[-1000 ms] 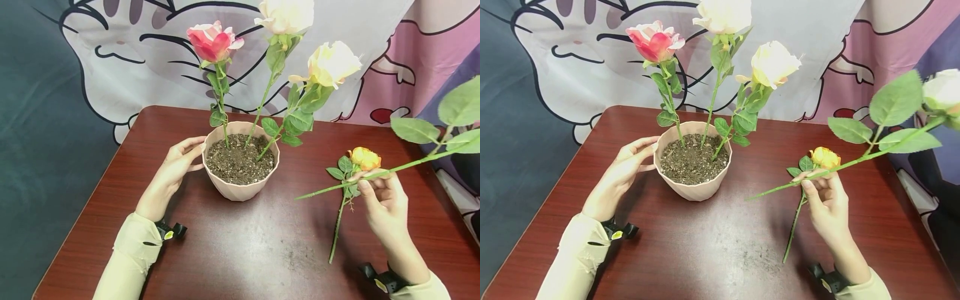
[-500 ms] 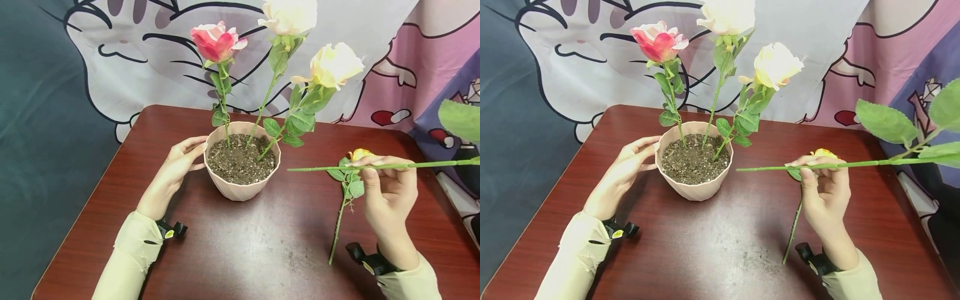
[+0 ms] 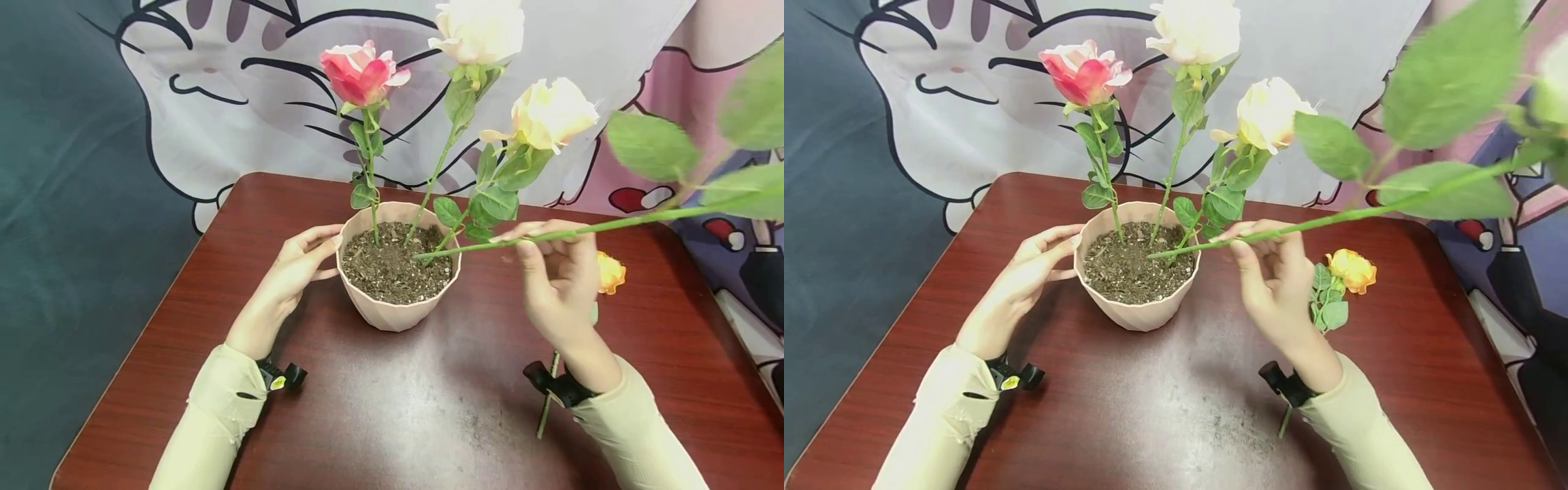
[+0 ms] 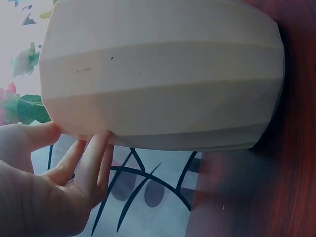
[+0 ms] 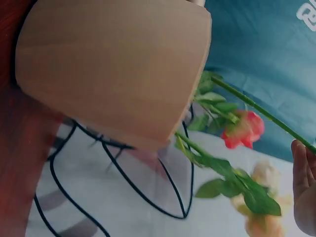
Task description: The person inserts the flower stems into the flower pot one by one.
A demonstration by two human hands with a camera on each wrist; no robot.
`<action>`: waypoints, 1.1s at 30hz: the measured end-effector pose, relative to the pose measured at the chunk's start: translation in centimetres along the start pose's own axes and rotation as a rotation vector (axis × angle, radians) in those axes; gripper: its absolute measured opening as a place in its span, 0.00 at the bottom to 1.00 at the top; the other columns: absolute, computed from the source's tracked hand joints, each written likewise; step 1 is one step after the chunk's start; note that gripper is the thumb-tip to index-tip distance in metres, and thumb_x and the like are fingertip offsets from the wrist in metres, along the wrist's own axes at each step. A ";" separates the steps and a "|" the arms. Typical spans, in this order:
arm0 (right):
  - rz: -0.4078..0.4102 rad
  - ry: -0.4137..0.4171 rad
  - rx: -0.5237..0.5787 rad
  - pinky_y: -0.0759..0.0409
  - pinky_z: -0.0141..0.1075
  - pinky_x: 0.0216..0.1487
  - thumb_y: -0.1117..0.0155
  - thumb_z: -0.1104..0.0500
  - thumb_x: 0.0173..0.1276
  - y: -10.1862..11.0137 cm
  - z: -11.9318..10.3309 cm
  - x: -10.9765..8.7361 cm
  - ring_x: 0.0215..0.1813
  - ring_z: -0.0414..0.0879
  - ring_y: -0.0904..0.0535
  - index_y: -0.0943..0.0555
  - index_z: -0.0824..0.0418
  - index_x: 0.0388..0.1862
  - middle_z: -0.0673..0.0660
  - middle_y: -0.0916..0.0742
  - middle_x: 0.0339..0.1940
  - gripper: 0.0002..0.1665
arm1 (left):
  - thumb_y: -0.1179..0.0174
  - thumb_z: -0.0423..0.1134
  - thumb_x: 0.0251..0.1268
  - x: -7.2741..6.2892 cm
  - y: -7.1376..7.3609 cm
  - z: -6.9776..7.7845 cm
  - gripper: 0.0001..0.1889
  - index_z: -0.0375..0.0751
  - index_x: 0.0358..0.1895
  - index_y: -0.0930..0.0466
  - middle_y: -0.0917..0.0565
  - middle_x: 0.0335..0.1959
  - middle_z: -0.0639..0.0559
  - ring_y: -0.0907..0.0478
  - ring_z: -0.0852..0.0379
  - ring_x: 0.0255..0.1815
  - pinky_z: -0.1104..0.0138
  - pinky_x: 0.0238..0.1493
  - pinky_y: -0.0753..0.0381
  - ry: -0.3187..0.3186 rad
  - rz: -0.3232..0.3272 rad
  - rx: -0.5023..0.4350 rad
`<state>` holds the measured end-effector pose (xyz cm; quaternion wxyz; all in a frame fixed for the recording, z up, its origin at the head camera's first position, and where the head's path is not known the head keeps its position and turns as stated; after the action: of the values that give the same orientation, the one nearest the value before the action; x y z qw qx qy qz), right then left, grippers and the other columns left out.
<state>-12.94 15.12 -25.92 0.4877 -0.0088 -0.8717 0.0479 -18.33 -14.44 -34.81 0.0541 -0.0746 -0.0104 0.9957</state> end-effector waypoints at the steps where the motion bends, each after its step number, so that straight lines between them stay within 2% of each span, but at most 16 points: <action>1: -0.022 0.002 -0.026 0.21 0.28 0.34 0.39 0.66 0.65 -0.5 0.3 0.0 0.33 0.44 0.18 0.36 0.83 0.37 0.60 0.15 0.34 0.19 | 0.46 0.42 0.68 0.0 0.0 0.0 0.22 0.38 0.63 0.31 0.25 0.52 0.49 0.25 0.63 0.49 0.66 0.42 0.17 0.001 0.000 -0.001; 5: -0.079 0.038 -0.174 0.24 0.25 0.31 0.41 0.60 0.67 -2.1 1.5 0.0 0.34 0.40 0.19 0.34 0.83 0.37 0.63 0.15 0.33 0.23 | 0.46 0.42 0.68 -0.1 -0.1 0.0 0.22 0.38 0.62 0.31 0.25 0.53 0.49 0.25 0.63 0.49 0.66 0.42 0.17 0.005 0.000 -0.012; 8: -0.121 0.045 -0.229 0.24 0.25 0.29 0.43 0.60 0.69 -2.9 2.4 -0.2 0.33 0.39 0.19 0.33 0.81 0.38 0.68 0.17 0.32 0.21 | 0.46 0.41 0.68 -0.1 -0.2 0.1 0.22 0.38 0.62 0.31 0.25 0.54 0.48 0.25 0.62 0.49 0.66 0.42 0.17 0.000 -0.006 -0.014; 13: -0.227 -0.011 -0.282 0.21 0.27 0.30 0.44 0.74 0.65 -4.0 3.7 -0.5 0.29 0.42 0.21 0.32 0.78 0.41 0.67 0.16 0.34 0.09 | 0.46 0.41 0.69 0.0 -0.4 0.0 0.21 0.38 0.62 0.31 0.26 0.56 0.45 0.26 0.60 0.51 0.64 0.43 0.17 0.002 -0.018 -0.006; 18: -0.302 -0.010 -0.356 0.21 0.26 0.31 0.42 0.79 0.59 -5.1 4.4 -0.4 0.29 0.41 0.20 0.30 0.75 0.41 0.64 0.16 0.34 0.12 | 0.46 0.41 0.69 0.0 -0.5 -0.2 0.21 0.39 0.62 0.30 0.26 0.56 0.44 0.28 0.56 0.55 0.63 0.45 0.18 0.009 -0.025 0.001; 25: -0.439 0.045 -0.444 0.25 0.28 0.24 0.41 0.68 0.65 -6.7 4.9 0.0 0.25 0.42 0.22 0.28 0.69 0.41 0.58 0.15 0.30 0.08 | 0.46 0.41 0.68 0.0 -0.3 -0.2 0.20 0.40 0.62 0.30 0.26 0.56 0.46 0.28 0.56 0.55 0.63 0.45 0.18 0.009 -0.020 -0.008; 30: -0.533 0.107 -0.478 0.21 0.34 0.30 0.39 0.66 0.63 -8.0 5.1 0.6 0.28 0.42 0.21 0.26 0.66 0.39 0.56 0.15 0.27 0.07 | 0.46 0.41 0.69 -0.1 0.0 -0.2 0.20 0.40 0.61 0.30 0.26 0.55 0.46 0.28 0.56 0.56 0.62 0.46 0.18 0.006 -0.019 -0.013; 33: -0.604 0.138 -0.479 0.20 0.35 0.32 0.38 0.67 0.63 -9.1 5.2 1.0 0.30 0.43 0.20 0.25 0.66 0.40 0.56 0.15 0.29 0.08 | 0.47 0.40 0.69 -0.2 0.2 -0.1 0.20 0.40 0.62 0.30 0.26 0.55 0.46 0.29 0.55 0.57 0.61 0.46 0.18 -0.001 -0.021 -0.020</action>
<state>-17.60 5.71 -26.95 0.5215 0.1312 -0.7867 -0.3033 -18.18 -14.64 -34.89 0.0640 -0.0746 -0.0213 0.9949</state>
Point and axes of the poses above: each hand's wrist, its own x-axis towards the middle knuckle, its own y-axis out of the back of the hand, z = x × y, the point moved 3 cm from there along x, towards the middle knuckle
